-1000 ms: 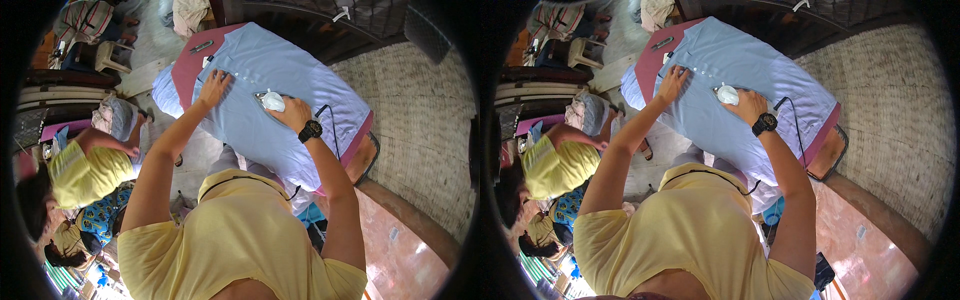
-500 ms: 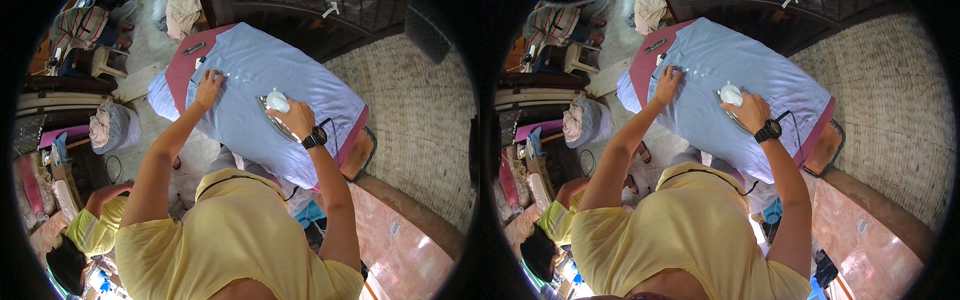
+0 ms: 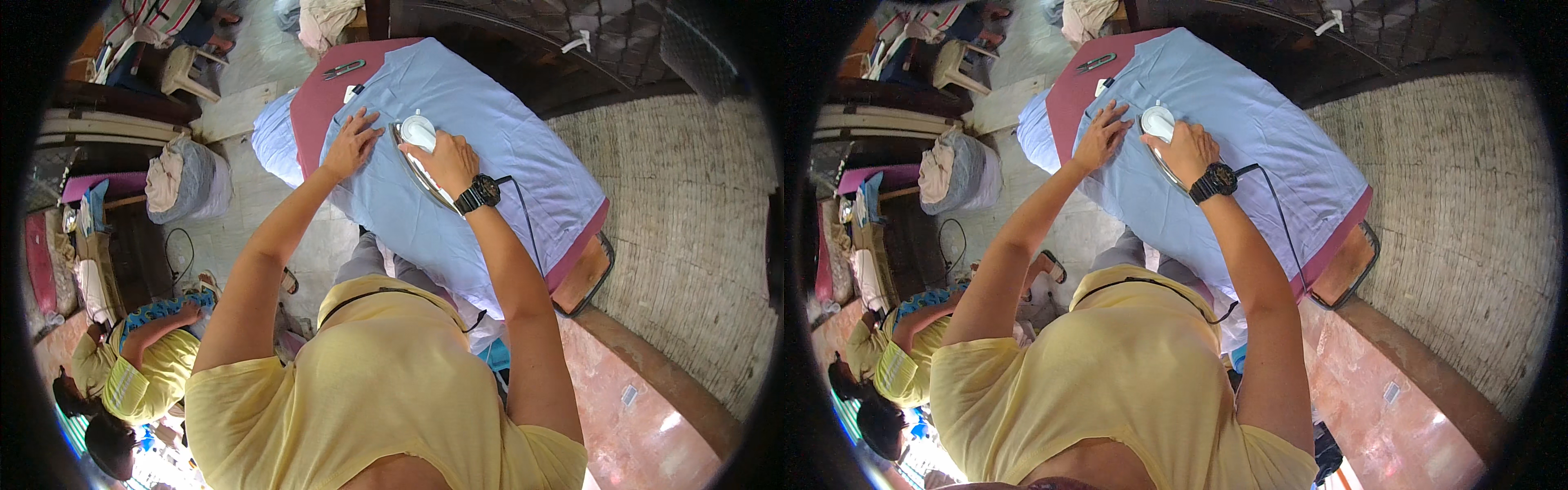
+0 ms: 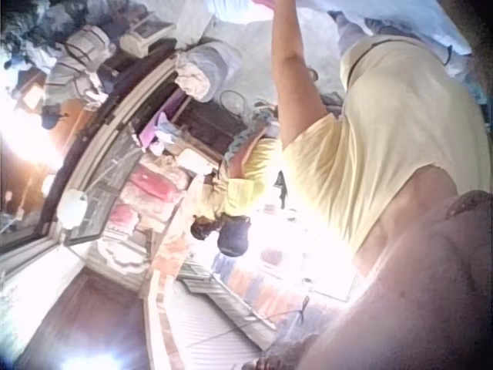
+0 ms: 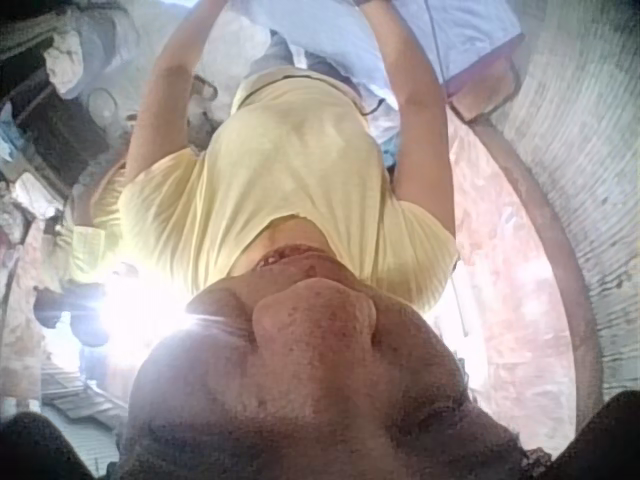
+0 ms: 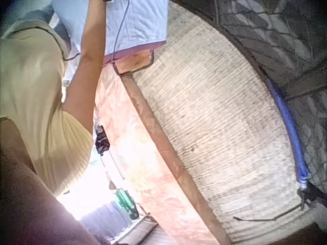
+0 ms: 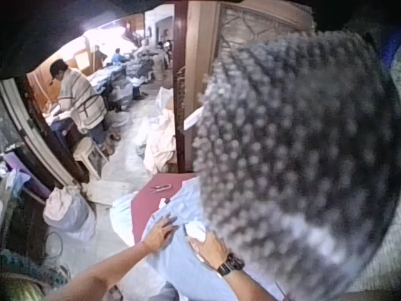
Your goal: The person irons a blue collared shirt on a red ironing board. They press the collar and front of the shirt using an electric iron.
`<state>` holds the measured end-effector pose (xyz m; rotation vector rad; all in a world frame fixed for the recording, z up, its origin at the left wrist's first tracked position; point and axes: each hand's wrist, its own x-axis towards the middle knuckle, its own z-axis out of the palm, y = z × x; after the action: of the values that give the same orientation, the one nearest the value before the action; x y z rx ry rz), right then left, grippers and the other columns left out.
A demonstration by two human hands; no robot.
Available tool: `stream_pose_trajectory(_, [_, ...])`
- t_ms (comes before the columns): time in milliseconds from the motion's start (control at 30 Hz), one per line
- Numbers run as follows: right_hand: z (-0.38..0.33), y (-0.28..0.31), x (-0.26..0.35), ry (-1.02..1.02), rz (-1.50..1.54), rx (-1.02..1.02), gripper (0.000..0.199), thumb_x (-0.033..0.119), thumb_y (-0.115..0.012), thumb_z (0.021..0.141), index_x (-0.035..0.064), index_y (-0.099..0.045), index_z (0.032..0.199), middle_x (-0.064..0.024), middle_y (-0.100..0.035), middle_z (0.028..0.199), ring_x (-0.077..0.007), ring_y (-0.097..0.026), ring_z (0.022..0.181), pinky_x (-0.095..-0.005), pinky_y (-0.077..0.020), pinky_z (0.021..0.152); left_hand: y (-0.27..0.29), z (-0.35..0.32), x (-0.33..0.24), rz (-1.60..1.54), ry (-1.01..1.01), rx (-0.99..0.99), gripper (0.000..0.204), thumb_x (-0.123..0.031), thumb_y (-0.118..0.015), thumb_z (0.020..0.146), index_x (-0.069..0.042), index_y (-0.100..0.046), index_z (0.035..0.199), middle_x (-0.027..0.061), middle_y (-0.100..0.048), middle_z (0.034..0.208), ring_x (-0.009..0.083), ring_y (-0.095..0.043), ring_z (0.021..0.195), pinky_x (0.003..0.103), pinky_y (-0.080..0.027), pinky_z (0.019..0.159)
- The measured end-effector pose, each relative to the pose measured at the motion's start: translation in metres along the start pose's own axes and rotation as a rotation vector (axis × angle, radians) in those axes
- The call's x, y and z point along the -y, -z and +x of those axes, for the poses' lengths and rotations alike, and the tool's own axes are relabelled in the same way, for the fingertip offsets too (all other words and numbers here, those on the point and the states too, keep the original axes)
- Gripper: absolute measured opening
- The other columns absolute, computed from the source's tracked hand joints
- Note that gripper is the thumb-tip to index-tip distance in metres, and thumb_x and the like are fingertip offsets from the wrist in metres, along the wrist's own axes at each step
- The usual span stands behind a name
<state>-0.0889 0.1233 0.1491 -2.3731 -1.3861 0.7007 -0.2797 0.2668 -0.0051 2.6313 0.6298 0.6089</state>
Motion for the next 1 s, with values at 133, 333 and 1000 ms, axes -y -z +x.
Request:
stream_pose_trajectory(133, [0.013, -0.004, 0.014, 0.004, 0.03, 0.001, 0.065, 0.06, -0.072, 0.079, -0.0022, -0.069, 0.095, -0.0271, -0.069, 0.091, -0.0428, -0.069, 0.089, -0.0496, -0.0542, 0.075, 0.019, 0.001, 0.003, -0.191, 0.015, 0.055, 0.033, -0.005, -0.063, 0.09, -0.013, -0.068, 0.121, 0.0148, -0.045, 0.147, 0.0367, -0.035, 0.143, 0.046, -0.033, 0.116])
stream_pose_trajectory(333, [0.028, -0.031, 0.024, 0.056, -0.053, -0.061, 0.061, 0.057, -0.073, 0.079, -0.0026, -0.069, 0.092, -0.0272, -0.069, 0.087, -0.0437, -0.069, 0.085, -0.05, -0.0544, 0.073, 0.025, -0.003, 0.016, -0.273, -0.013, 0.1, 0.033, -0.005, -0.06, 0.092, -0.013, -0.067, 0.123, 0.016, -0.045, 0.145, 0.0349, -0.034, 0.144, 0.044, -0.032, 0.117])
stream_pose_trajectory(1000, [0.012, -0.076, 0.05, -0.093, 0.023, -0.13, 0.063, 0.055, -0.071, 0.083, -0.0073, -0.066, 0.087, -0.0304, -0.067, 0.082, -0.0471, -0.067, 0.079, -0.0525, -0.053, 0.069, 0.019, 0.056, 0.055, -0.289, 0.256, -0.062, 0.021, -0.008, -0.071, 0.085, -0.001, -0.062, 0.103, 0.0122, -0.056, 0.101, 0.0299, -0.065, 0.089, 0.039, -0.053, 0.078])
